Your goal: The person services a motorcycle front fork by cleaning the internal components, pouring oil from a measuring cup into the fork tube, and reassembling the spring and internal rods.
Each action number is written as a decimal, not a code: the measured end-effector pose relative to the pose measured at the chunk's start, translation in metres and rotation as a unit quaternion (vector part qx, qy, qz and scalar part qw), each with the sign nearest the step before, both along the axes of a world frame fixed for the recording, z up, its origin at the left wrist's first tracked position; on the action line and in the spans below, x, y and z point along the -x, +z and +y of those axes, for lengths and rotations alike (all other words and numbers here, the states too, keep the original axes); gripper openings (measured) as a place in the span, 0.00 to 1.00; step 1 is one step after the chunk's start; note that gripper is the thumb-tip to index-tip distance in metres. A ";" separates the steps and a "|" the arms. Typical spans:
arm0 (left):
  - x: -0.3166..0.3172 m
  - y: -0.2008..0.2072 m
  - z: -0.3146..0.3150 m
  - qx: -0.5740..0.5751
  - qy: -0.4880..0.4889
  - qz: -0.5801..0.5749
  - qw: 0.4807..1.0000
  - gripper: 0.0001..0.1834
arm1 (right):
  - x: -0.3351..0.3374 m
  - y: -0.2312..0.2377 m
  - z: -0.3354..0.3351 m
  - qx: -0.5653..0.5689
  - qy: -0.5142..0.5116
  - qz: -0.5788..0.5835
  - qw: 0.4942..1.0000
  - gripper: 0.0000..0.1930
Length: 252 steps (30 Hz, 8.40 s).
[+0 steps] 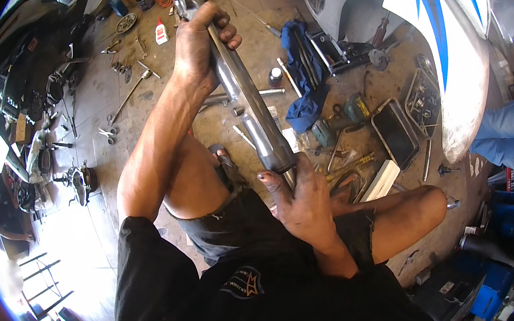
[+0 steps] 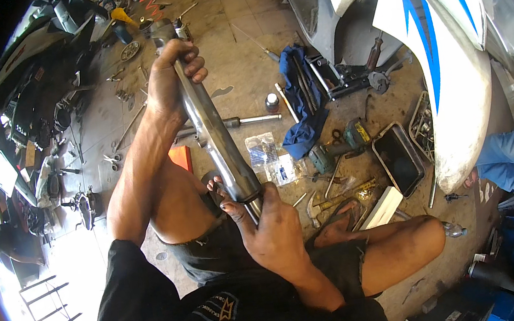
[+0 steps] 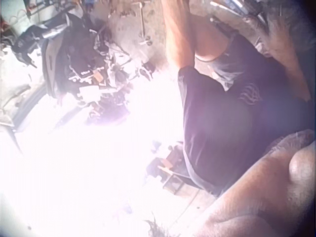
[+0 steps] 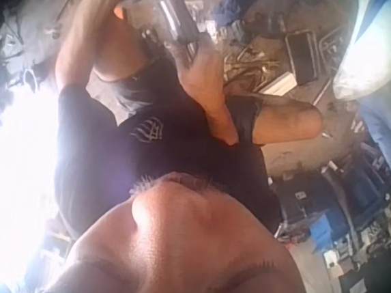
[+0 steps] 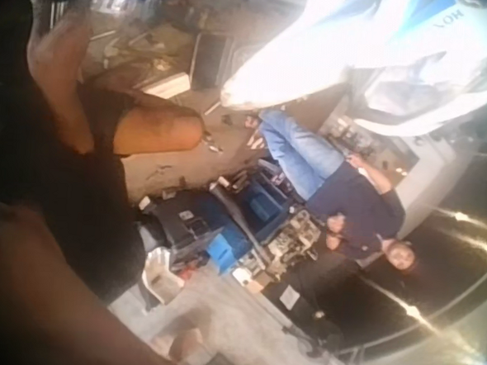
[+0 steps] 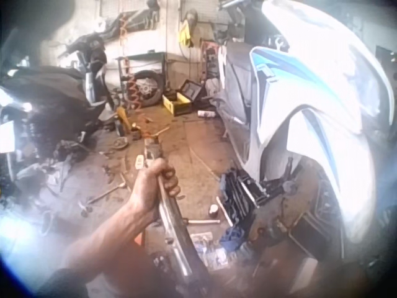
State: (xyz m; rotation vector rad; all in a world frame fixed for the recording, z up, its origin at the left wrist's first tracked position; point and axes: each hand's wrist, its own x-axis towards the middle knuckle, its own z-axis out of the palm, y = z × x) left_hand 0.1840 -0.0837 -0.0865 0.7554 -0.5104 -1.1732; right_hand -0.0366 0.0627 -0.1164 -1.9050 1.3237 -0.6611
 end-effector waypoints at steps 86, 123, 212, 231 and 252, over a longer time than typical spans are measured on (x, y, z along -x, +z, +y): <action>0.012 -0.035 0.002 -0.080 0.019 -0.026 0.996 0.06 | 0.015 -0.022 0.003 -0.057 -0.005 -0.036 0.998 0.39; -0.079 -0.039 -0.008 0.081 -0.136 0.042 0.987 0.05 | 0.043 -0.052 0.025 -0.671 0.289 -0.512 0.451 0.28; -0.140 -0.278 -0.033 -0.246 0.077 -0.046 0.965 0.13 | 0.051 -0.163 -0.035 -0.185 -0.338 -0.590 0.709 0.26; -0.061 -0.499 0.038 -0.543 -0.010 0.104 0.833 0.30 | 0.044 -0.373 -0.134 -0.316 -0.465 -0.546 0.621 0.09; -0.048 -0.357 -0.014 -0.429 -0.127 -0.764 0.464 0.26 | 0.040 -0.392 -0.116 -0.336 -0.364 -0.482 0.723 0.16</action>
